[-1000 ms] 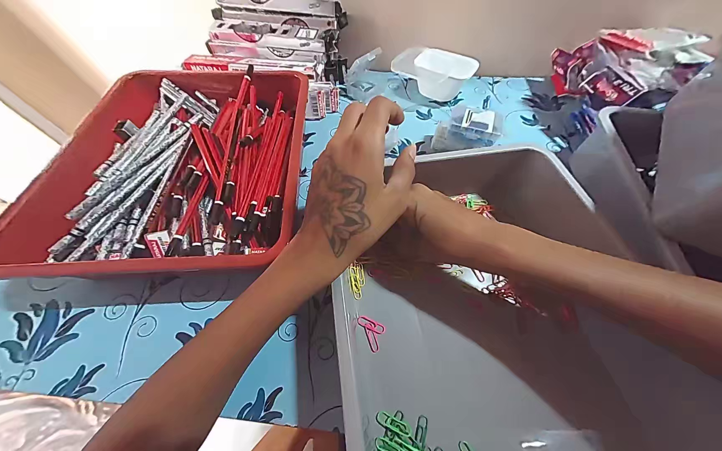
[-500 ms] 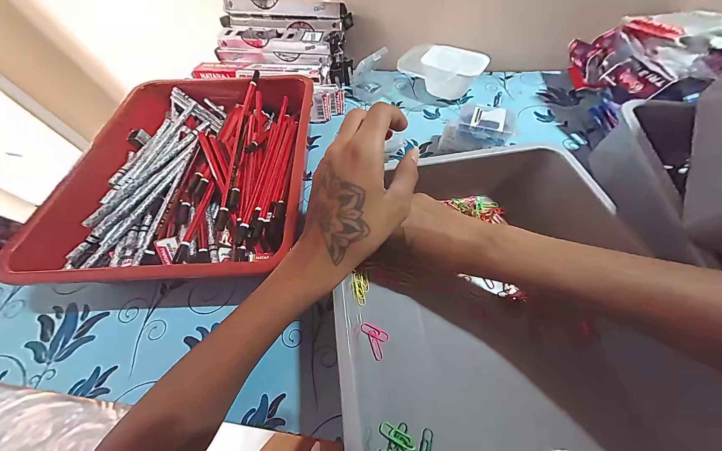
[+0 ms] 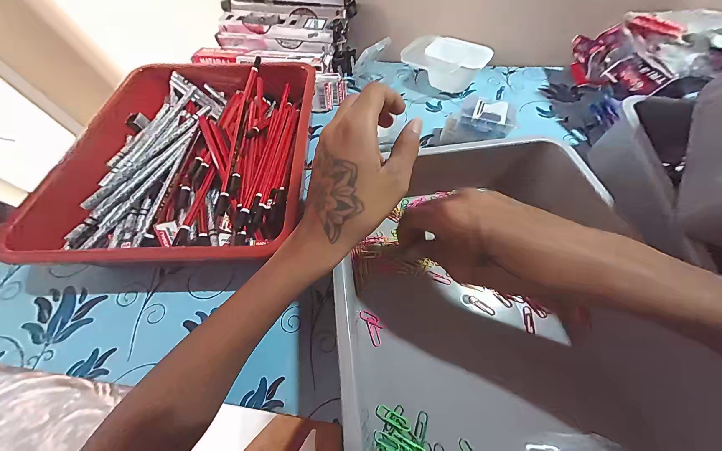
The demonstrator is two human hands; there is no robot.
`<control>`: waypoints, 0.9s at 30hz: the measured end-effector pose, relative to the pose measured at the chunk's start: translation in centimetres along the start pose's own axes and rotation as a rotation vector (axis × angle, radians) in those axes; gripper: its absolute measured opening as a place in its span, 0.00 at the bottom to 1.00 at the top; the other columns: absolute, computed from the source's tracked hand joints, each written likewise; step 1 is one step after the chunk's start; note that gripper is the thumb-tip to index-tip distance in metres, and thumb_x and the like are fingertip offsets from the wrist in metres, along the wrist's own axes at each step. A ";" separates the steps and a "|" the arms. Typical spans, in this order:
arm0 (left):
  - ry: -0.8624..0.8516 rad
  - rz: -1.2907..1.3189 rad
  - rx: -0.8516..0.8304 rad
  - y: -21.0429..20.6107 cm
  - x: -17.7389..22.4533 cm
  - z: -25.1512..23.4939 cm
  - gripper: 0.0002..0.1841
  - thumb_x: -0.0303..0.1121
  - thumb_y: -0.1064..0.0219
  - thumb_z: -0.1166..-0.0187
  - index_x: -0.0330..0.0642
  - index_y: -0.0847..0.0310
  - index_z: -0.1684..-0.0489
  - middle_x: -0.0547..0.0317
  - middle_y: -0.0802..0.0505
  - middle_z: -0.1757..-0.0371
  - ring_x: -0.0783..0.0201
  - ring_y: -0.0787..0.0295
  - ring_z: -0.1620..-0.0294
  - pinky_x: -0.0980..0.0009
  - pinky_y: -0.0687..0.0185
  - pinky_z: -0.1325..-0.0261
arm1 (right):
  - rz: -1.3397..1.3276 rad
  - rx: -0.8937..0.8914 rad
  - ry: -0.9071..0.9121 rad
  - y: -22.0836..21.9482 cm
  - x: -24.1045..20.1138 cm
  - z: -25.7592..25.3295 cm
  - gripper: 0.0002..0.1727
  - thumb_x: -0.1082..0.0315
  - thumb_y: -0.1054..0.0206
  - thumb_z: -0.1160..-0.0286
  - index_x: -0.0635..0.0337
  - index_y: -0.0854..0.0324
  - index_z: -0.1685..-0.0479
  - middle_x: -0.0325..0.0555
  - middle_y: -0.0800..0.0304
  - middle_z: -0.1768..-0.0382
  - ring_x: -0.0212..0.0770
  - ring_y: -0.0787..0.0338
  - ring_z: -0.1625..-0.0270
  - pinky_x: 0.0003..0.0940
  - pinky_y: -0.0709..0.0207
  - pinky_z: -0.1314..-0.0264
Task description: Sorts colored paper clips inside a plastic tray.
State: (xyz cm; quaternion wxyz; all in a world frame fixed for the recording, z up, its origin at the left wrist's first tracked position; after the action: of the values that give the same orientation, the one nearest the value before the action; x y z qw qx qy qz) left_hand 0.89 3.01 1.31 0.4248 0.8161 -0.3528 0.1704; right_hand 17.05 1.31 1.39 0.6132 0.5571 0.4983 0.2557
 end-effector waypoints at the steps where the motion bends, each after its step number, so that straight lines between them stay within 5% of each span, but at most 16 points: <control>1: 0.008 0.010 0.002 0.0 -0.1 -0.2 0.15 0.38 0.40 0.13 0.36 0.17 0.42 0.52 0.10 0.45 0.70 0.13 0.49 0.77 0.20 0.48 | -0.137 -0.060 0.015 -0.2 -0.8 1.1 0.05 0.68 0.34 0.24 0.52 0.12 0.58 0.30 0.15 0.74 0.26 0.18 0.74 0.25 0.24 0.73; 3: 0.014 0.007 -0.014 0.0 -0.1 -0.3 0.15 0.38 0.40 0.13 0.36 0.17 0.42 0.52 0.10 0.45 0.69 0.13 0.49 0.76 0.20 0.48 | -0.429 -0.212 0.027 -1.1 -2.9 3.5 0.11 0.63 0.38 0.16 0.57 0.13 0.48 0.34 0.10 0.66 0.23 0.17 0.68 0.20 0.24 0.62; 5: 0.018 -0.009 -0.035 0.0 0.0 -0.3 0.16 0.38 0.40 0.13 0.36 0.18 0.40 0.50 0.10 0.45 0.67 0.13 0.48 0.74 0.20 0.47 | -0.477 -0.249 0.024 -1.4 -4.3 5.1 0.12 0.65 0.40 0.15 0.58 0.12 0.45 0.39 0.08 0.63 0.27 0.13 0.66 0.22 0.19 0.62; 10: -0.014 -0.057 -0.118 0.1 0.5 0.0 0.13 0.35 0.40 0.14 0.37 0.16 0.43 0.50 0.09 0.47 0.64 0.11 0.50 0.70 0.18 0.50 | -0.007 -0.062 -0.031 0.5 -2.1 6.8 0.15 0.65 0.45 0.20 0.45 0.09 0.54 0.26 0.12 0.69 0.22 0.17 0.71 0.20 0.24 0.72; 13: -0.109 -0.112 -0.141 -0.3 0.7 0.3 0.12 0.35 0.41 0.15 0.39 0.12 0.52 0.53 0.07 0.60 0.64 0.12 0.65 0.68 0.20 0.62 | 0.382 -0.118 -0.219 2.9 -0.2 7.2 0.02 0.67 0.27 0.37 0.52 0.14 0.69 0.38 0.19 0.75 0.40 0.15 0.76 0.38 0.26 0.81; 16: -0.204 -0.163 -0.209 -0.9 0.5 0.7 0.13 0.36 0.41 0.15 0.37 0.12 0.55 0.50 0.09 0.65 0.57 0.12 0.67 0.58 0.20 0.63 | 0.395 -0.274 -0.491 3.3 1.9 8.0 0.13 0.66 0.21 0.32 0.57 0.14 0.52 0.48 0.13 0.62 0.49 0.10 0.64 0.47 0.19 0.67; 19: -0.339 -0.173 -0.386 -1.6 -0.2 1.1 0.16 0.41 0.40 0.17 0.37 0.12 0.51 0.46 0.07 0.60 0.48 0.08 0.60 0.47 0.15 0.58 | 0.250 -0.317 -0.573 2.7 2.8 8.2 0.15 0.66 0.26 0.24 0.57 0.14 0.40 0.51 0.12 0.52 0.50 0.10 0.56 0.48 0.17 0.55; 23: -0.362 -0.264 -0.727 -2.1 -0.7 2.2 0.25 0.56 0.32 0.25 0.50 0.11 0.37 0.58 0.11 0.54 0.58 0.11 0.56 0.56 0.16 0.58 | 0.176 -0.252 -0.463 1.9 3.3 8.3 0.05 0.69 0.30 0.23 0.54 0.11 0.54 0.44 0.12 0.65 0.43 0.11 0.66 0.43 0.19 0.65; 27: -0.380 -0.302 -0.813 -2.2 -1.1 2.4 0.18 0.52 0.30 0.25 0.54 0.10 0.45 0.62 0.12 0.56 0.62 0.11 0.60 0.62 0.16 0.63 | 0.174 -0.176 -0.430 1.3 3.5 8.3 0.03 0.69 0.29 0.25 0.54 0.13 0.58 0.40 0.14 0.70 0.40 0.12 0.70 0.40 0.20 0.71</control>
State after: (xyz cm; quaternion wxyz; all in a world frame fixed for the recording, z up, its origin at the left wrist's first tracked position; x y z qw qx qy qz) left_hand 1.70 2.40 -1.98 0.6578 0.6425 -0.3399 -0.1974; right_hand 26.12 1.12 0.49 0.7270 0.5839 0.2823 0.2253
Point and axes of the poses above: each hand's wrist, its own z-axis away from the middle knuckle, its own y-axis out of the back of the hand, x = y × z, the point moved 3 cm from there along -z, towards the middle knuckle
